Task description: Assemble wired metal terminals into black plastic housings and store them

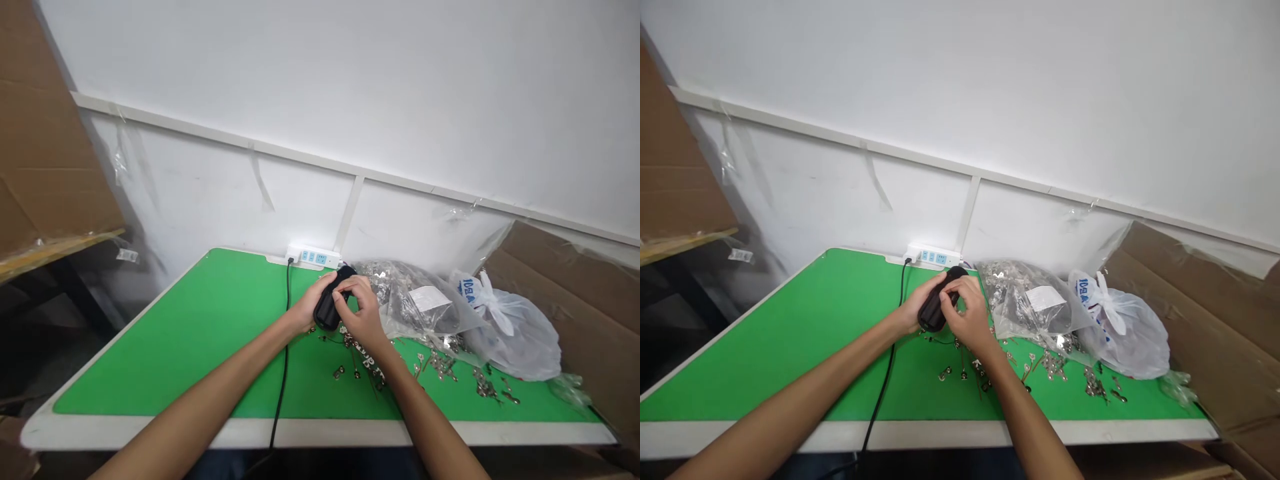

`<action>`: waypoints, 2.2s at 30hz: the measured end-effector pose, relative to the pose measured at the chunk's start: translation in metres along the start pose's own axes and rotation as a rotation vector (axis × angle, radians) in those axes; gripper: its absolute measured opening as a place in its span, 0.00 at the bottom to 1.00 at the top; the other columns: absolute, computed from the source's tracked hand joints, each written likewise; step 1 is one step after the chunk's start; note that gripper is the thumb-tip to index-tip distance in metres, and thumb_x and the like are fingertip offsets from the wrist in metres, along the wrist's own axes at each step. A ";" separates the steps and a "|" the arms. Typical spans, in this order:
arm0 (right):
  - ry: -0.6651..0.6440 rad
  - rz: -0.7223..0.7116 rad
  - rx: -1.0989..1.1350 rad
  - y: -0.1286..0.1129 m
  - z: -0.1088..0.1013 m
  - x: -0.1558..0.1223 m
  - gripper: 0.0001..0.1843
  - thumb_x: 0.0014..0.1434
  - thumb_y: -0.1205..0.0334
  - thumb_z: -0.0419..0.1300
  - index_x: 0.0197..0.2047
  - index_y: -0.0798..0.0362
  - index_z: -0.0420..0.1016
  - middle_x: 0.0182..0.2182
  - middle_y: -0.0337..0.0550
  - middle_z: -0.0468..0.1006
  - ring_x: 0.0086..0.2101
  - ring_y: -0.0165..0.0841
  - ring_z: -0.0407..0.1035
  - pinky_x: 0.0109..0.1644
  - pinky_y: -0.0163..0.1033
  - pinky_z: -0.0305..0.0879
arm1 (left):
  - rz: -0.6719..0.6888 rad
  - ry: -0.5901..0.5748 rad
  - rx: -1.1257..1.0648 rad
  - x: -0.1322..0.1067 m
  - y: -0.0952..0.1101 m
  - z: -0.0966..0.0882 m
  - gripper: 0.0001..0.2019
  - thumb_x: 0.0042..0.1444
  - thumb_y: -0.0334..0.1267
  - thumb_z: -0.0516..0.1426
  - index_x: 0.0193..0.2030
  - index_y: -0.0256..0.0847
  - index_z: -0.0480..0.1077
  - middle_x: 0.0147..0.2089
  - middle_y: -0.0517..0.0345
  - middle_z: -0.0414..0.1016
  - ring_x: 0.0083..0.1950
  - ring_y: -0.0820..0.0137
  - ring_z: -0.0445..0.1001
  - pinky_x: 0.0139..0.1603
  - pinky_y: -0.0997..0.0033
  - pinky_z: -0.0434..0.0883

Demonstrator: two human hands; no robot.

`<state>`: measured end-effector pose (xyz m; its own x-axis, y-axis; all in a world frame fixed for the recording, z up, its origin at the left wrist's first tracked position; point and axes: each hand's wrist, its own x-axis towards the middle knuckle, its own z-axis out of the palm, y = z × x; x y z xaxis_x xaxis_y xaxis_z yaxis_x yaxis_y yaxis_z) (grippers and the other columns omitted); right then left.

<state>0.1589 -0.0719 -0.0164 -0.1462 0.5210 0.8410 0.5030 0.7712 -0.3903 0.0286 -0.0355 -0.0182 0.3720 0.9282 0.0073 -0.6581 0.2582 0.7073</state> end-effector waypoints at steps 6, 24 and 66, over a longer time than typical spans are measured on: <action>0.016 0.135 -0.059 0.008 -0.001 -0.007 0.33 0.63 0.54 0.62 0.69 0.47 0.61 0.68 0.56 0.64 0.66 0.50 0.60 0.54 0.55 0.74 | -0.067 -0.047 0.042 -0.004 0.007 0.005 0.10 0.59 0.43 0.66 0.39 0.37 0.78 0.29 0.57 0.78 0.29 0.68 0.75 0.34 0.71 0.71; 0.070 0.452 0.404 0.009 0.019 -0.014 0.37 0.64 0.51 0.63 0.71 0.47 0.56 0.69 0.53 0.65 0.65 0.44 0.66 0.68 0.53 0.67 | 0.114 -0.099 0.059 -0.004 -0.006 -0.002 0.15 0.55 0.47 0.70 0.42 0.39 0.78 0.38 0.58 0.77 0.40 0.68 0.76 0.43 0.71 0.71; 0.045 0.405 0.310 0.017 0.017 -0.006 0.11 0.62 0.53 0.64 0.46 0.46 0.80 0.58 0.50 0.69 0.61 0.44 0.67 0.66 0.53 0.66 | 0.238 -0.109 0.218 0.005 0.004 -0.005 0.14 0.62 0.49 0.64 0.43 0.40 0.81 0.41 0.55 0.81 0.51 0.64 0.77 0.57 0.70 0.70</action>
<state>0.1535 -0.0561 -0.0348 0.0480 0.7893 0.6121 0.2345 0.5868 -0.7751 0.0245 -0.0289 -0.0186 0.3002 0.9184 0.2578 -0.5837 -0.0369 0.8111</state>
